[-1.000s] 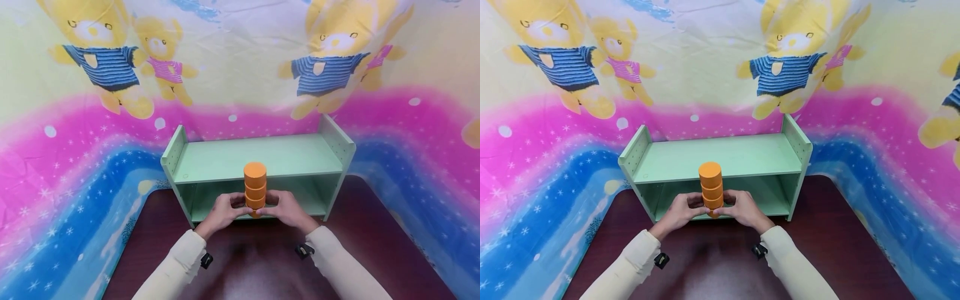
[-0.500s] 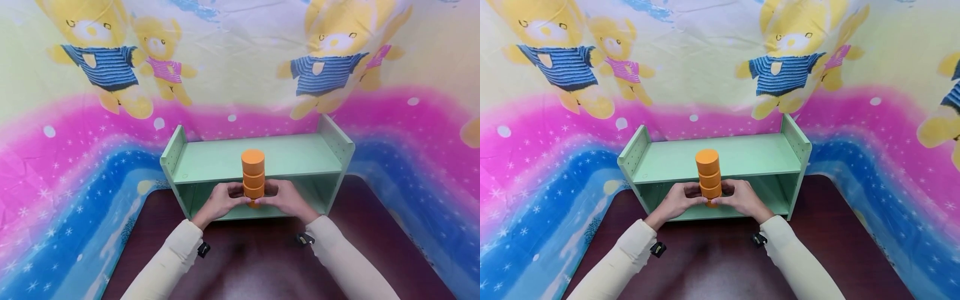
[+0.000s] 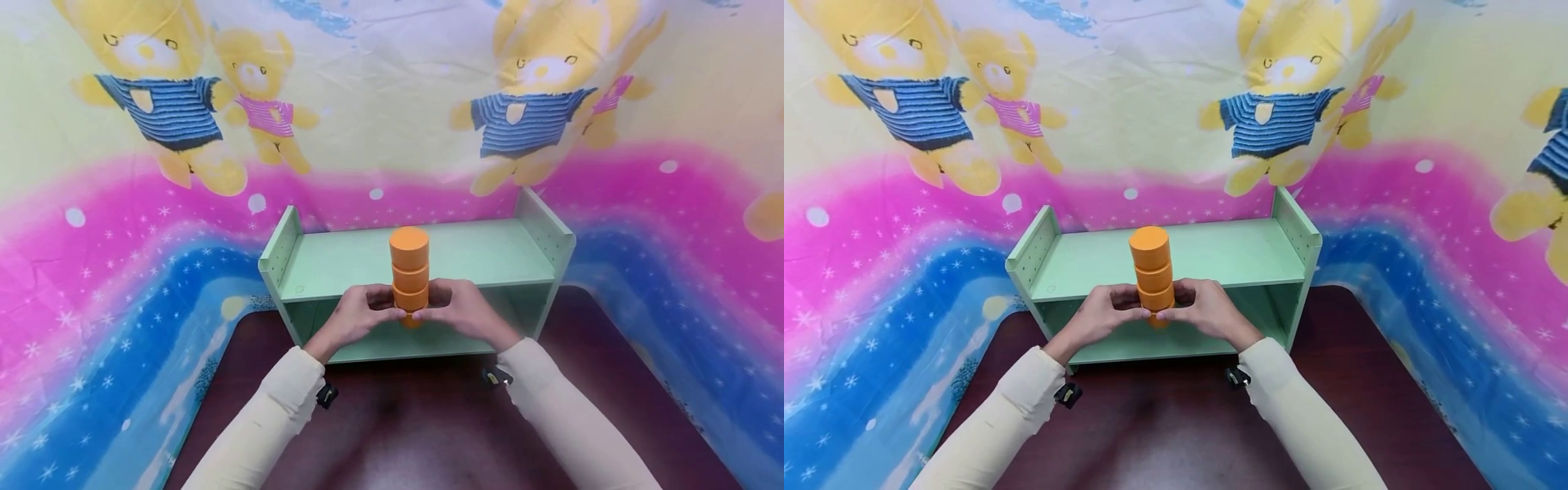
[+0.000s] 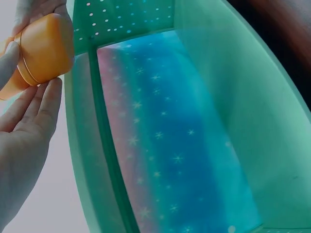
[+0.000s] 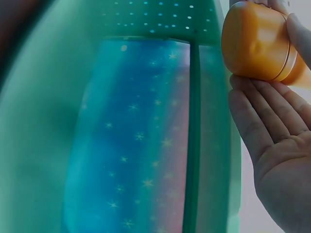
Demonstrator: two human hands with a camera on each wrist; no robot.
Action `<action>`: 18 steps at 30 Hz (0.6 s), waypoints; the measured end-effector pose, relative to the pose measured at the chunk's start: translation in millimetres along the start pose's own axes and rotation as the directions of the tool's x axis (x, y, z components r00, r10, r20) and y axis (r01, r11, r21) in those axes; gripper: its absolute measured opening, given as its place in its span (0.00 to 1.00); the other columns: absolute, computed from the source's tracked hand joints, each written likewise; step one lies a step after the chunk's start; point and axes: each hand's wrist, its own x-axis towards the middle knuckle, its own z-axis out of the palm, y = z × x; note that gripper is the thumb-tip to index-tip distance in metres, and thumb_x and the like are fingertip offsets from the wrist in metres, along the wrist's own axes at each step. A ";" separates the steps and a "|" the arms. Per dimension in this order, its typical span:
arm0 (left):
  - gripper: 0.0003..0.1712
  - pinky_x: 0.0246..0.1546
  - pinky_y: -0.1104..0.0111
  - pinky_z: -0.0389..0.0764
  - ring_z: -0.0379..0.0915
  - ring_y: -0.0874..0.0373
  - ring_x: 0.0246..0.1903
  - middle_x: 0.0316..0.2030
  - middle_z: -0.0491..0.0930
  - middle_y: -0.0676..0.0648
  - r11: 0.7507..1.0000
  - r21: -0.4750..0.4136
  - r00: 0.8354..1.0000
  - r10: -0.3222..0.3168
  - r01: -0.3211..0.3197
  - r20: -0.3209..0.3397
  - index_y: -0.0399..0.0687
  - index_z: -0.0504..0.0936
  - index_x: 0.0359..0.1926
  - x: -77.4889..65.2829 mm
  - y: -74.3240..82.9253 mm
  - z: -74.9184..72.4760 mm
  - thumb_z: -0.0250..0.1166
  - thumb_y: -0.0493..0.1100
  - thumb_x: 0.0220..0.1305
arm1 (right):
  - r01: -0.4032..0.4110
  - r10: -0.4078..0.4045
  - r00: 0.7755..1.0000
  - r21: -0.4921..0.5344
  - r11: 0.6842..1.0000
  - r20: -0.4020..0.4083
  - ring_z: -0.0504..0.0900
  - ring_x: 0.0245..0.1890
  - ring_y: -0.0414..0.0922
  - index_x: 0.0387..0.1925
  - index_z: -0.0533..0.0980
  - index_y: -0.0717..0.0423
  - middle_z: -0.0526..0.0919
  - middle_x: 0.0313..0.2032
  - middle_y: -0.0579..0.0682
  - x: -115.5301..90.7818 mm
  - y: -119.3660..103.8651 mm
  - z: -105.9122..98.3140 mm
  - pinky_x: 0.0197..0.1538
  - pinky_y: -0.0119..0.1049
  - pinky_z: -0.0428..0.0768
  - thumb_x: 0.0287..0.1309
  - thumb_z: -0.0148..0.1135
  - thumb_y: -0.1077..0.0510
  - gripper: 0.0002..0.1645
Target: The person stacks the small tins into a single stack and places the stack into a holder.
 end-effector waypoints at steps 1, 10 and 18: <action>0.26 0.51 0.64 0.84 0.83 0.53 0.49 0.51 0.84 0.43 1.000 -0.002 1.000 0.002 -0.002 -0.001 0.39 0.81 0.58 1.0 0.9 -0.6 0.74 0.42 0.60 | 0.001 -0.001 1.000 0.000 1.000 0.000 0.86 0.47 0.47 0.55 0.80 0.59 0.87 0.48 0.53 1.1 -1.4 -1.2 0.53 0.45 0.84 0.51 0.78 0.50 0.32; 0.26 0.51 0.63 0.84 0.83 0.53 0.49 0.51 0.84 0.44 1.000 -0.020 0.999 -0.009 0.008 -0.035 0.39 0.81 0.58 7.6 11.3 -7.6 0.74 0.41 0.59 | 0.020 -0.020 1.000 0.002 1.000 0.012 0.86 0.48 0.48 0.56 0.80 0.59 0.86 0.48 0.53 11.1 -13.8 -11.1 0.54 0.45 0.84 0.50 0.79 0.52 0.32; 0.25 0.51 0.63 0.84 0.82 0.53 0.49 0.50 0.84 0.44 1.000 0.008 0.999 0.004 -0.003 -0.050 0.38 0.82 0.57 15.1 17.8 -13.5 0.74 0.41 0.60 | 0.027 -0.027 1.000 -0.020 0.999 0.009 0.86 0.46 0.47 0.56 0.80 0.59 0.87 0.47 0.52 20.2 -19.2 -18.0 0.52 0.44 0.85 0.52 0.78 0.51 0.31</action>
